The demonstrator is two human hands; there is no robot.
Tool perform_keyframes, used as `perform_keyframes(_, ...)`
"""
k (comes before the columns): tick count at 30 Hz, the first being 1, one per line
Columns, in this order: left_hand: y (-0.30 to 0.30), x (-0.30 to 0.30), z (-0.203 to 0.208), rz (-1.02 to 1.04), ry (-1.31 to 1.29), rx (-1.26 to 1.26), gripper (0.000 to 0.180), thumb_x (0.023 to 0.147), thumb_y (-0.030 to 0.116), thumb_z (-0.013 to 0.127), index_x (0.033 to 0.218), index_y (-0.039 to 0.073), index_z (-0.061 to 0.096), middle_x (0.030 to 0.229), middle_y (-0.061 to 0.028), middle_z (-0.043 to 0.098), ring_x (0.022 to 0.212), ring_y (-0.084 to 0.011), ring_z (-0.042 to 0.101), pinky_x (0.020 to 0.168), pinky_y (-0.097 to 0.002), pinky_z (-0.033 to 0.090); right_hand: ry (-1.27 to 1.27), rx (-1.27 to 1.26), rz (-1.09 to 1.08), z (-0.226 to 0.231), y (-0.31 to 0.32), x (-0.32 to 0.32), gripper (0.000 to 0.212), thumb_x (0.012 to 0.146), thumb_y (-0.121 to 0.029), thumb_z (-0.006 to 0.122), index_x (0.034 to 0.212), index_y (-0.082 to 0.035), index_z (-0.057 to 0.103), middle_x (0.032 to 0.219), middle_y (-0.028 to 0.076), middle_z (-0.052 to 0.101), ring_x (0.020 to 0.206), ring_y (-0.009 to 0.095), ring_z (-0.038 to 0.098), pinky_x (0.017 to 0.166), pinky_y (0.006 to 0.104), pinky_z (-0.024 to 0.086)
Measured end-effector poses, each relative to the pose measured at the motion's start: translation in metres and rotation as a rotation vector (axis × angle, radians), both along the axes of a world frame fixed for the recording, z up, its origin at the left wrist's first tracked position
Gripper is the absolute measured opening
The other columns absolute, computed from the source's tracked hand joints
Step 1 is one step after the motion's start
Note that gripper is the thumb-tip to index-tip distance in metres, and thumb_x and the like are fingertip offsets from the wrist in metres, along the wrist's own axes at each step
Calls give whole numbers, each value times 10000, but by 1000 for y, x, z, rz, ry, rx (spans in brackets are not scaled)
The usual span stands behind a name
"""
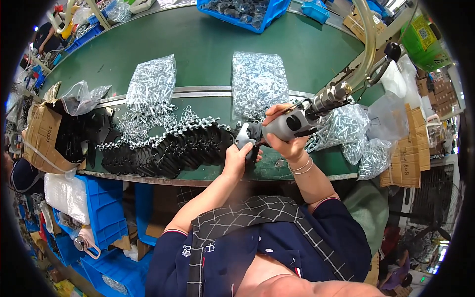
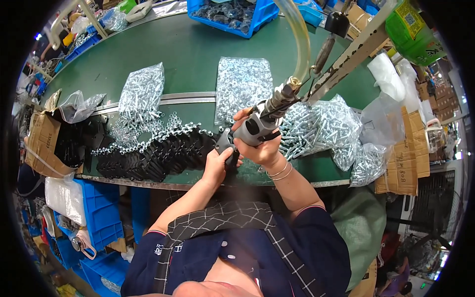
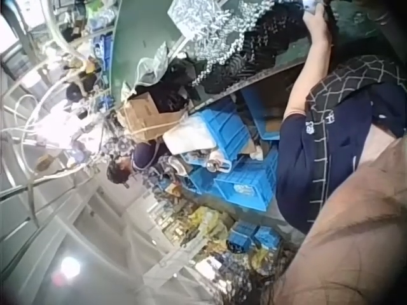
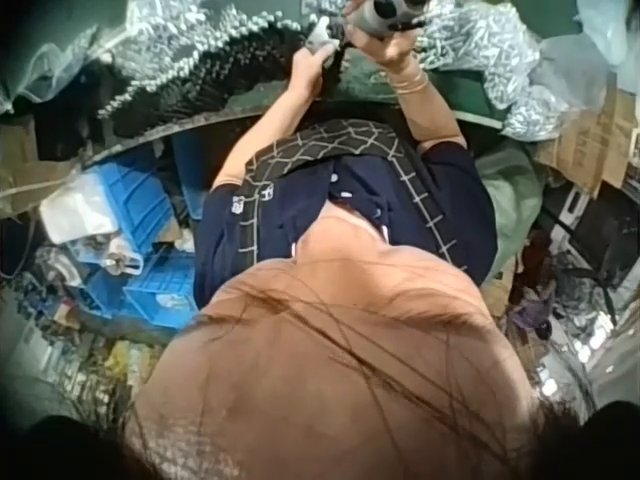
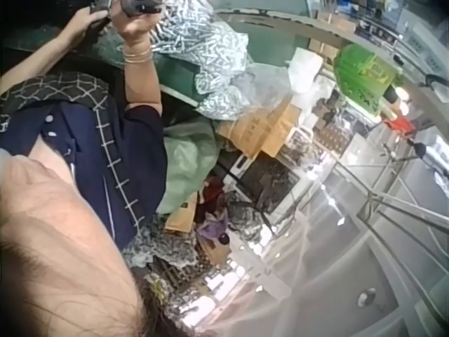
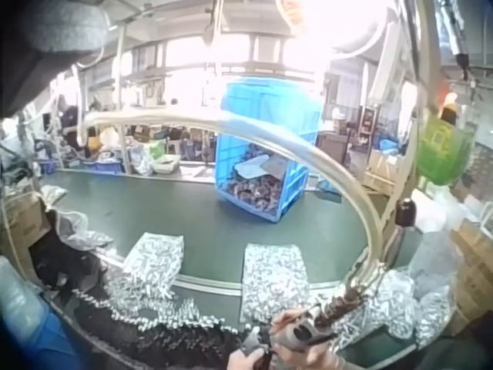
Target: The recorder is assembling small electronic parts, likely LED strips, by unwrapping them and using a pneumatic screwdriver at an assembly station.
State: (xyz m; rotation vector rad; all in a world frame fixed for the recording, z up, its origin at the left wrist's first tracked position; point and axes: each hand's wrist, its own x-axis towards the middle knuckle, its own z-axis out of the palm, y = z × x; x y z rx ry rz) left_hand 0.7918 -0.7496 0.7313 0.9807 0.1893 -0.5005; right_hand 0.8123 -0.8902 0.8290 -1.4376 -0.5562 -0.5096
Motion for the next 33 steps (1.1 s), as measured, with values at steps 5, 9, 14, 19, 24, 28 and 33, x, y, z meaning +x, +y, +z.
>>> perform_keyframes(5,-2,-4,0,18,1,-44,181,888,107,508,957,-52,559,782,-162,639,627,-222,635,577,-312,536,81,76,54,-3,3,-4,509,681,-3,671,1134,30,443,1028,148,551,816,182,595,747,321,489)
perform_keyframes(9,0,-8,3,87,76,-132,185,887,112,517,964,-50,559,792,-158,640,639,-226,639,601,-318,543,80,84,53,-6,17,-13,502,684,0,674,1129,23,444,1032,155,556,804,177,595,738,314,489)
perform_keyframes(14,-3,-8,-6,137,13,-153,201,889,125,521,990,-46,550,817,-155,640,679,-234,644,624,-328,546,45,-32,21,16,1,-15,524,685,2,675,1151,26,437,1047,165,561,812,179,595,725,307,490)
perform_keyframes(19,3,-6,-14,57,75,-119,228,894,145,522,1029,-39,527,845,-161,631,729,-249,642,676,-354,544,51,-50,-2,18,-9,7,537,687,4,668,1170,39,436,1067,171,566,829,180,599,716,300,492)
perform_keyframes(24,3,-2,-12,25,28,-133,224,895,154,530,1017,-34,527,846,-174,636,728,-254,643,664,-347,536,162,-26,29,10,-18,19,530,686,14,659,1171,28,447,1074,149,568,838,170,599,725,297,493)
perform_keyframes(28,2,-2,-8,38,12,-103,227,898,157,527,1019,-34,528,849,-173,640,724,-257,644,655,-341,533,231,-42,13,7,-20,22,521,695,16,655,1172,18,446,1083,127,569,858,159,592,741,296,492)
perform_keyframes(33,2,-8,-9,42,10,-66,227,902,160,521,1020,-33,530,862,-173,642,729,-258,646,661,-339,533,220,42,-46,16,-16,23,527,708,34,656,1185,-1,435,1088,105,569,898,151,578,757,296,488)
